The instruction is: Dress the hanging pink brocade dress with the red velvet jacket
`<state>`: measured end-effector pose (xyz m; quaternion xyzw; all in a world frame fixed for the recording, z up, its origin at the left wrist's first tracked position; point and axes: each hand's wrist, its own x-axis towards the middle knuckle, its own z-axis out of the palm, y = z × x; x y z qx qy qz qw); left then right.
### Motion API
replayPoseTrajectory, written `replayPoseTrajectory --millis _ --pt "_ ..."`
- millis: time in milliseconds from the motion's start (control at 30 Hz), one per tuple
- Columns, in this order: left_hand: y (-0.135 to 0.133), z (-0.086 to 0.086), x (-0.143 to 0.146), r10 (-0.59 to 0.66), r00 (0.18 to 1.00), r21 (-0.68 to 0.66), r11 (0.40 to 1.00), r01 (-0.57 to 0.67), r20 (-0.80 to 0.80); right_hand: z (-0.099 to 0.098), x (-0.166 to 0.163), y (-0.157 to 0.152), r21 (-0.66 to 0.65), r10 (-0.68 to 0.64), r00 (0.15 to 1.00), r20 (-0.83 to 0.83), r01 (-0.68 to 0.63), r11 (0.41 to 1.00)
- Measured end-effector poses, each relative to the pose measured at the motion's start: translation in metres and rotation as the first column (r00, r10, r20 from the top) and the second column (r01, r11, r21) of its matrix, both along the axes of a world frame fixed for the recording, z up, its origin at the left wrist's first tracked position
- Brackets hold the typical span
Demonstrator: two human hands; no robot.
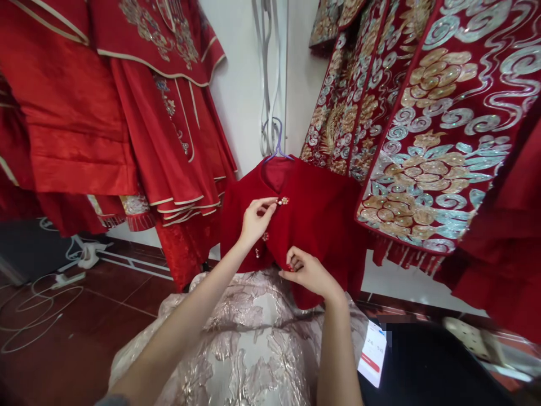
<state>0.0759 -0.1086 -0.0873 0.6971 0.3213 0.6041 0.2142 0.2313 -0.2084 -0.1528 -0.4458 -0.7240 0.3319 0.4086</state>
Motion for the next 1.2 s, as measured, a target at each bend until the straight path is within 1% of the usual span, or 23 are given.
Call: replayPoseTrajectory --millis 33,100,133,200,267,333,433,567,633,700,800,833,900,933,1000,1067,1100,1133,1167,1200 --pt "0.001 0.006 0.001 0.073 0.99 0.065 0.996 -0.065 -0.122 0.003 0.004 -0.003 0.002 -0.007 1.0 -0.008 0.007 1.0" --pt "0.004 0.017 0.001 0.216 0.917 0.187 0.969 -0.161 -0.334 0.007 0.011 -0.009 0.007 -0.036 0.999 -0.007 0.036 0.999" --pt "0.006 0.022 0.0 0.263 0.873 0.24 0.955 -0.175 -0.411 0.008 0.015 -0.012 0.008 -0.056 0.998 -0.002 0.056 0.998" --pt "0.009 0.03 -0.002 0.3 0.798 0.323 0.936 -0.141 -0.522 0.01 0.025 -0.016 0.015 -0.104 0.995 0.002 0.104 0.994" --pt "0.012 0.037 -0.005 0.287 0.75 0.372 0.926 -0.059 -0.595 0.01 0.037 -0.022 0.018 -0.149 0.989 -0.008 0.149 0.989" --pt "0.016 0.044 -0.009 0.236 0.719 0.386 0.921 0.048 -0.653 0.011 0.048 -0.029 -0.001 -0.178 0.983 -0.033 0.178 0.984" --pt "0.02 0.051 -0.012 0.137 0.715 0.36 0.918 0.169 -0.686 0.013 0.063 -0.04 -0.053 -0.21 0.975 -0.065 0.207 0.977" --pt "0.023 0.055 -0.011 -0.016 0.789 0.264 0.938 0.224 -0.614 0.015 0.076 -0.052 -0.07 -0.261 0.963 -0.07 0.256 0.964" --pt "0.025 0.055 -0.009 -0.076 0.806 0.23 0.939 0.256 -0.588 0.017 0.079 -0.056 -0.063 -0.278 0.958 -0.076 0.274 0.96" --pt "0.027 0.054 -0.008 -0.077 0.796 0.239 0.933 0.27 -0.6 0.018 0.079 -0.059 -0.055 -0.289 0.953 -0.086 0.285 0.957" --pt "0.031 0.053 -0.006 -0.014 0.768 0.271 0.931 0.243 -0.64 0.02 0.072 -0.057 -0.035 -0.284 0.955 -0.086 0.282 0.959" --pt "0.032 0.053 -0.006 0.007 0.763 0.28 0.932 0.229 -0.646 0.022 0.067 -0.053 -0.013 -0.284 0.954 -0.096 0.285 0.959" --pt "0.035 0.052 -0.005 0.042 0.761 0.304 0.93 0.207 -0.648 0.028 0.049 -0.039 0.081 -0.297 0.94 -0.165 0.313 0.946" --pt "0.036 0.052 -0.004 0.061 0.754 0.317 0.927 0.2 -0.654 0.032 0.037 -0.028 0.154 -0.303 0.925 -0.229 0.341 0.927" --pt "0.039 0.051 -0.002 0.111 0.726 0.335 0.926 0.172 -0.678 0.046 0.008 -0.001 0.309 -0.274 0.897 -0.348 0.385 0.869" --pt "0.042 0.05 0.001 0.158 0.701 0.329 0.938 0.115 -0.696 0.063 -0.021 0.031 0.406 -0.21 0.916 -0.34 0.345 0.846" --pt "0.043 0.049 0.003 0.175 0.7 0.315 0.946 0.074 -0.692 0.071 -0.034 0.047 0.426 -0.193 0.932 -0.307 0.316 0.848" --pt "0.044 0.049 0.005 0.188 0.712 0.295 0.955 0.028 -0.676 0.079 -0.045 0.062 0.432 -0.209 0.939 -0.274 0.314 0.845" --pt "0.044 0.048 0.006 0.194 0.734 0.265 0.964 -0.02 -0.651 0.085 -0.054 0.075 0.409 -0.235 0.943 -0.237 0.316 0.856" --pt "0.043 0.047 0.007 0.199 0.762 0.229 0.971 -0.068 -0.616 0.089 -0.061 0.086 0.361 -0.292 0.932 -0.213 0.353 0.863"
